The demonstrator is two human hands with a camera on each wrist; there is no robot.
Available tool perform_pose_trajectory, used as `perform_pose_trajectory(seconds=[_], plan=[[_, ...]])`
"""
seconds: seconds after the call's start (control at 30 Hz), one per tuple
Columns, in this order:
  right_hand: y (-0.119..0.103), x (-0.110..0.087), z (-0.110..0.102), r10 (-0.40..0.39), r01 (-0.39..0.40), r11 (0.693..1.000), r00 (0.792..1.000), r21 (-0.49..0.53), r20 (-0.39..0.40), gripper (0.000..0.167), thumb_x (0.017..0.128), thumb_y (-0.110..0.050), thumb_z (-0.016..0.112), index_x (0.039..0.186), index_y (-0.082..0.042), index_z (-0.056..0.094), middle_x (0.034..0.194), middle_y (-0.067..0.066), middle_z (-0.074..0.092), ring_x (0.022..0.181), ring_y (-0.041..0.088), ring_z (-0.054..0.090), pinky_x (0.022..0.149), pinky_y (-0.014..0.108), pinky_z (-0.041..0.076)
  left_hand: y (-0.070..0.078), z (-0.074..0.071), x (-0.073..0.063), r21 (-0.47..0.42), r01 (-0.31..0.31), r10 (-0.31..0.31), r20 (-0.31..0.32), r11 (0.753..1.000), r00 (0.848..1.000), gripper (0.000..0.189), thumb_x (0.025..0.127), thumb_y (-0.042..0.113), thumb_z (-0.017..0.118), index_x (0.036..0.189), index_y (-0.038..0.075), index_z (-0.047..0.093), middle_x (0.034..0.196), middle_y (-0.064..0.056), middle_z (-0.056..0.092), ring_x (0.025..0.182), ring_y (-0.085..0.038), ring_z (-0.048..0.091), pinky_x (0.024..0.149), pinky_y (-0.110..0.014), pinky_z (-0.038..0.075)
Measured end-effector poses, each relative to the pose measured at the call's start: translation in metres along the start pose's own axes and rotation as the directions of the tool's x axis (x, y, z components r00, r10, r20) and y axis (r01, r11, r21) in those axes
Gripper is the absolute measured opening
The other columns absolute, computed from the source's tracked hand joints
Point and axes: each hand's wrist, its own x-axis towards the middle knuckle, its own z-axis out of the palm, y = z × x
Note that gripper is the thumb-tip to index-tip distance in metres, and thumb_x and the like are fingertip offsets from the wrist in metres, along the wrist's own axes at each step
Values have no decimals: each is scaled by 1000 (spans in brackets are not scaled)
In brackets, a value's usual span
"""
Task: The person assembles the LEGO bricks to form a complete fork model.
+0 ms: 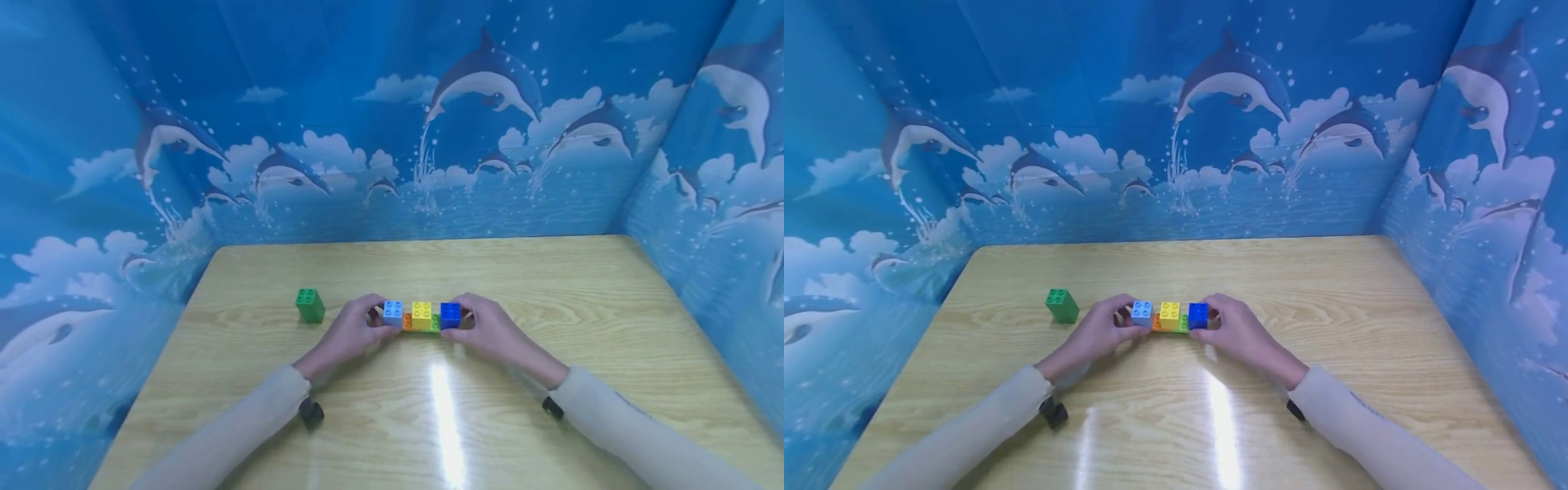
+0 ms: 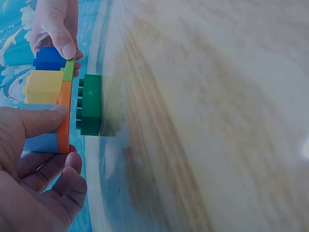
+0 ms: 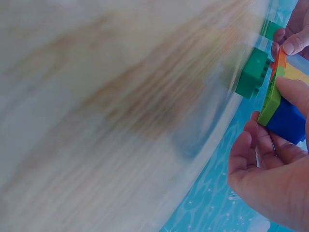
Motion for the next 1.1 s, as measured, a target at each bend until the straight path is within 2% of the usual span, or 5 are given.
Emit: perform_pose_trajectory(seconds=[0.2, 0.43, 0.8, 1.1], plan=[[4, 8, 1, 34, -34, 999, 999, 29, 10, 45, 92, -17, 90, 131, -3, 70, 110, 4, 70, 98, 22, 69, 86, 38, 62, -3, 0, 8, -6, 50, -50, 12, 999, 999, 47, 88, 9, 93, 130, 6, 72, 107, 0, 71, 90, -17, 65, 76, -33, 58], [5, 14, 1, 63, -63, 998, 998, 26, 22, 46, 93, -18, 90, 130, -2, 70, 110, 5, 71, 97, 21, 68, 87, 39, 61, -4, 0, 13, -13, 92, -92, 15, 996, 996, 51, 89, 11, 92, 135, 5, 71, 108, 0, 71, 89, -18, 64, 77, -34, 57], [5, 13, 0, 47, -48, 999, 998, 13, 43, 38, 92, -16, 91, 124, -5, 74, 107, 2, 71, 95, 19, 68, 86, 39, 61, -6, -3, 13, 24, 52, -53, 38, 998, 998, 46, 87, 11, 93, 129, 8, 74, 104, 3, 71, 89, -17, 64, 77, -33, 57], [-1, 12, -2, 46, -44, 998, 998, -54, 37, 37, 91, -16, 92, 122, -5, 75, 104, -1, 72, 94, 18, 67, 84, 39, 60, -5, -3, 13, 36, 20, -21, 27, 999, 999, 40, 85, 9, 95, 121, 9, 78, 101, 4, 72, 87, -15, 65, 77, -34, 58]])
